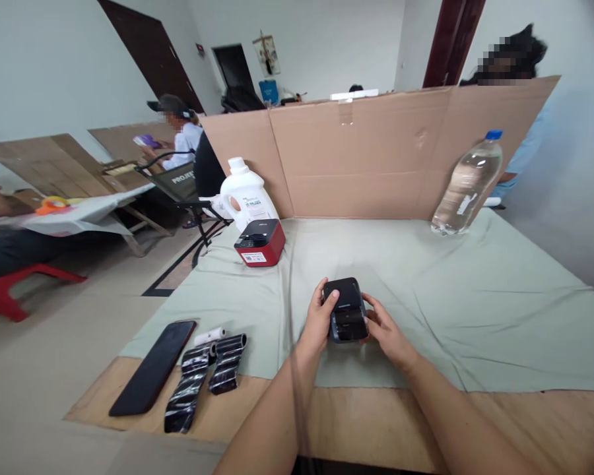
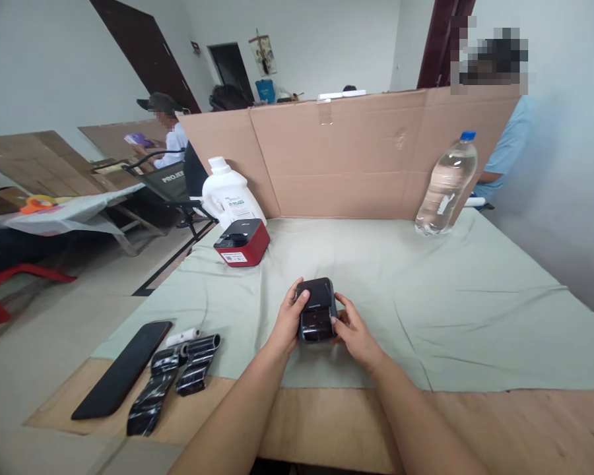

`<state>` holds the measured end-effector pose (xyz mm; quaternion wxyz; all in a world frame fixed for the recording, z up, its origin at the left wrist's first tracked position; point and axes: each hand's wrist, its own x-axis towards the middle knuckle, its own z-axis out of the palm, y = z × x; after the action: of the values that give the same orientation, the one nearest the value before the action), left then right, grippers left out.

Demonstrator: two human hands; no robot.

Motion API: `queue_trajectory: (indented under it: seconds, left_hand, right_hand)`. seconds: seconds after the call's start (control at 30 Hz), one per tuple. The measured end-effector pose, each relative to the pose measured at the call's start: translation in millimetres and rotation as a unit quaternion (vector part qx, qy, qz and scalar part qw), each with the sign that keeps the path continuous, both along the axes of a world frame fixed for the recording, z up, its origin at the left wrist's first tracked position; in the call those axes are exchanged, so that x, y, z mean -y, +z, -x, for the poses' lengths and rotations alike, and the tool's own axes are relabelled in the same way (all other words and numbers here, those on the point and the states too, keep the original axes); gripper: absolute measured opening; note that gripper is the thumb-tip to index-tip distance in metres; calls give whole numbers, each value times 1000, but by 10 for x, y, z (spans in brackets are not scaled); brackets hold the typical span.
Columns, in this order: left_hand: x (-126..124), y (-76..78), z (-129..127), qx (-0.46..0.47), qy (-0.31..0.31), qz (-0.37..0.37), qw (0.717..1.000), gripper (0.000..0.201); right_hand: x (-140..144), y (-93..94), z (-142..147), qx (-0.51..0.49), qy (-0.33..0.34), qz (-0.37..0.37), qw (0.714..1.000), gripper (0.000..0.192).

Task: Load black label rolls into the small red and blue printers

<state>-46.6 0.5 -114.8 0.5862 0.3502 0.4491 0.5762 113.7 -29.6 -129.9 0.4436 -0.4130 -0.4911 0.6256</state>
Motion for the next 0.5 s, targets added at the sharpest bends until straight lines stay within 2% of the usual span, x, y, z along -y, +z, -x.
queue_trajectory:
  seconds: [0.1, 0.2, 0.27, 0.37, 0.5]
  left_hand:
    - [5, 4, 6, 20, -26, 18, 999, 79]
    - [-12, -12, 28, -9, -70, 62, 996, 76]
    - [-31, -40, 44, -77, -105, 84, 988, 67]
    - [-53, -100, 50, -164, -143, 70, 974, 47]
    - [-64, -174, 29, -226, -139, 27, 964, 31]
  right_hand:
    - [-26, -1, 1, -20, -41, 34, 998, 70]
    - [-243, -1, -201, -10, -110, 34, 993, 62]
    - [-488, 22, -493, 23, -178, 26, 983, 60]
    - [-874, 114, -1093, 92, -298, 29, 950, 54]
    - [-1147, 271, -1816, 160, -371, 56, 913, 48]
